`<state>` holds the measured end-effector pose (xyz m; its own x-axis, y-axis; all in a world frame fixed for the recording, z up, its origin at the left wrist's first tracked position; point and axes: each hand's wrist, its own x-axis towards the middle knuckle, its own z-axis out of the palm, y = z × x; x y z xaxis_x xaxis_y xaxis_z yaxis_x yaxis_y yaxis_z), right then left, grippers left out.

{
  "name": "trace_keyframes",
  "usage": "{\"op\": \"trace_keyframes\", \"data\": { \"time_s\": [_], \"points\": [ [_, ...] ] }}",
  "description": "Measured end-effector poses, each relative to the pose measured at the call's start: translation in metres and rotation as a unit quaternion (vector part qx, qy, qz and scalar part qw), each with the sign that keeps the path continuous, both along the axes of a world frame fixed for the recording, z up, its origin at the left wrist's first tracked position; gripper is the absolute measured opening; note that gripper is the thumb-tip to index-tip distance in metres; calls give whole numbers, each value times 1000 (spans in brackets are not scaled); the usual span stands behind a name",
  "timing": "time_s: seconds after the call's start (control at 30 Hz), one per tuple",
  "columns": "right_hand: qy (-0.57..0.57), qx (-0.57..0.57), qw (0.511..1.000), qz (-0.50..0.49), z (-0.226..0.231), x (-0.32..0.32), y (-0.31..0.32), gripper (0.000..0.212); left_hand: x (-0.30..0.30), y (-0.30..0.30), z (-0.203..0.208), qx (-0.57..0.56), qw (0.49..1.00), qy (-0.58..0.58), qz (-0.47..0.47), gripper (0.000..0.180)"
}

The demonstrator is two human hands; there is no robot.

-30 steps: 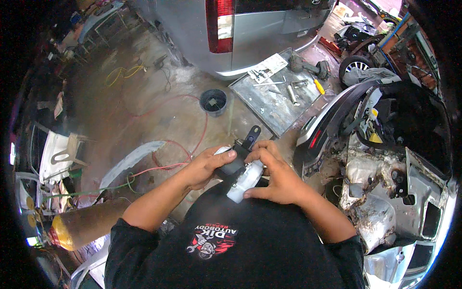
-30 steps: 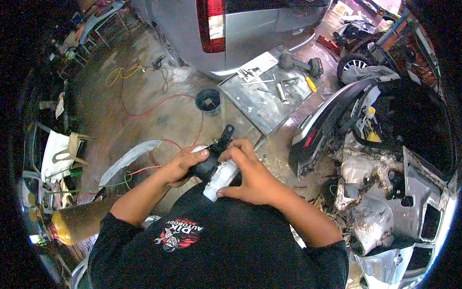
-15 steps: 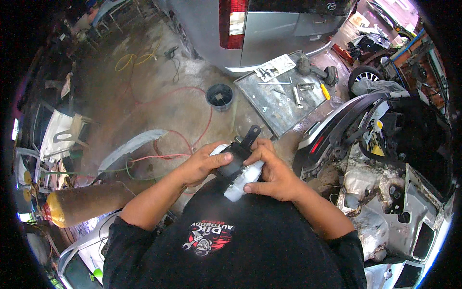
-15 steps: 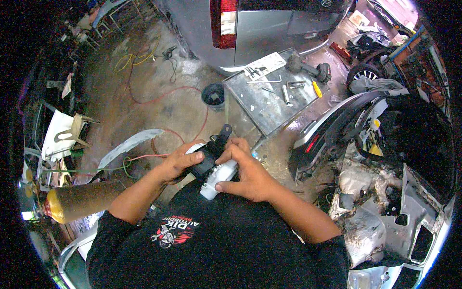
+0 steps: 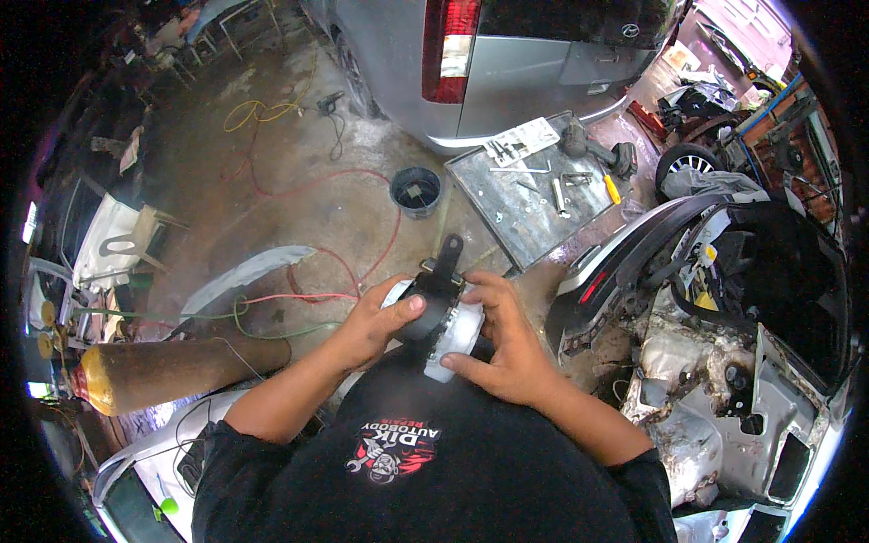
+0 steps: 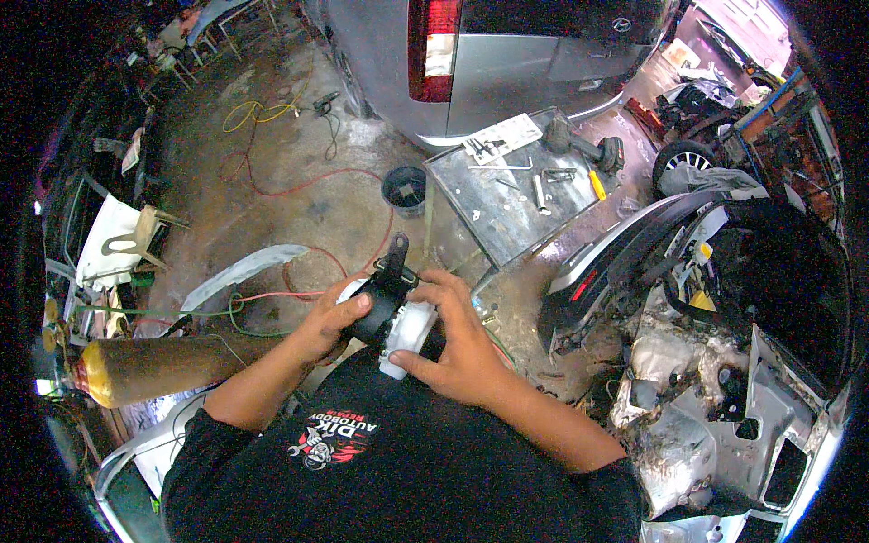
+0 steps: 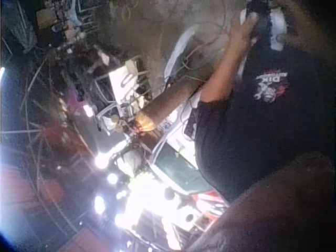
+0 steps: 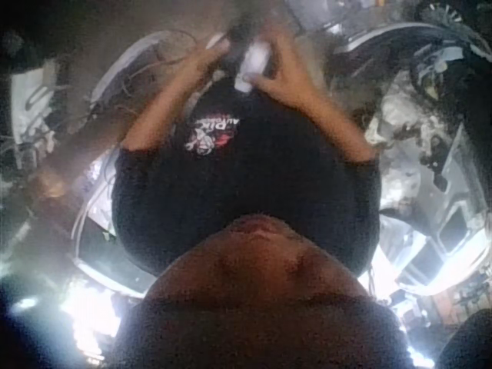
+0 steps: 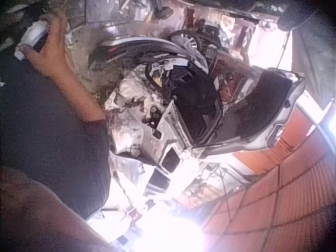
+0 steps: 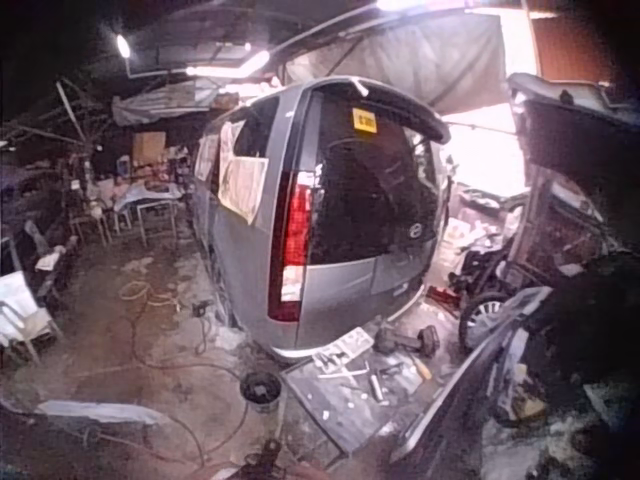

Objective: The person assembles a seatbelt retractor mechanism by hand. They insert a metal pin, attach the seatbelt webbing, and repeatedly pull and release the belt to test the retraction. The person also wipes the mechanism with a cloth and applies a yellow sticker to the housing.

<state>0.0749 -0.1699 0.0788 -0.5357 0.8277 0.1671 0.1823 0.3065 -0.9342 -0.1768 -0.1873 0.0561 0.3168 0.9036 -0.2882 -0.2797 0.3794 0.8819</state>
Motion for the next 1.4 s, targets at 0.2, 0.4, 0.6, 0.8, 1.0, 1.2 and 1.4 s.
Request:
{"op": "trace_keyframes", "data": {
  "time_s": [0.2, 0.4, 0.6, 0.8, 1.0, 1.2, 1.4],
  "points": [
    [-49, 72, 996, 37, 6, 0, 1, 81, -3, -5, 4, -9, 1000, -22, 15, 53],
    [-78, -8, 997, -10, 13, -14, 4, 106, 9, -7, -10, -100, 984, -133, 65, 57],
    [-66, -123, 988, 62, 9, -6, 18, 108, 13, -14, -26, -102, 983, -142, 62, 57],
    [-65, -171, 981, 70, 21, -12, 15, 108, 5, -18, -19, -115, 982, -137, 63, 53],
    [-102, -102, 989, 41, 21, -19, 8, 108, 4, -18, -23, -94, 979, -166, 68, 52],
    [-19, -214, 973, 88, 17, -12, 14, 104, -7, -19, -28, -109, 970, -212, 54, 59],
    [47, -248, 962, 104, 15, -13, 19, 102, -16, -18, -42, -101, 968, -230, 12, 66]
  ]
}}
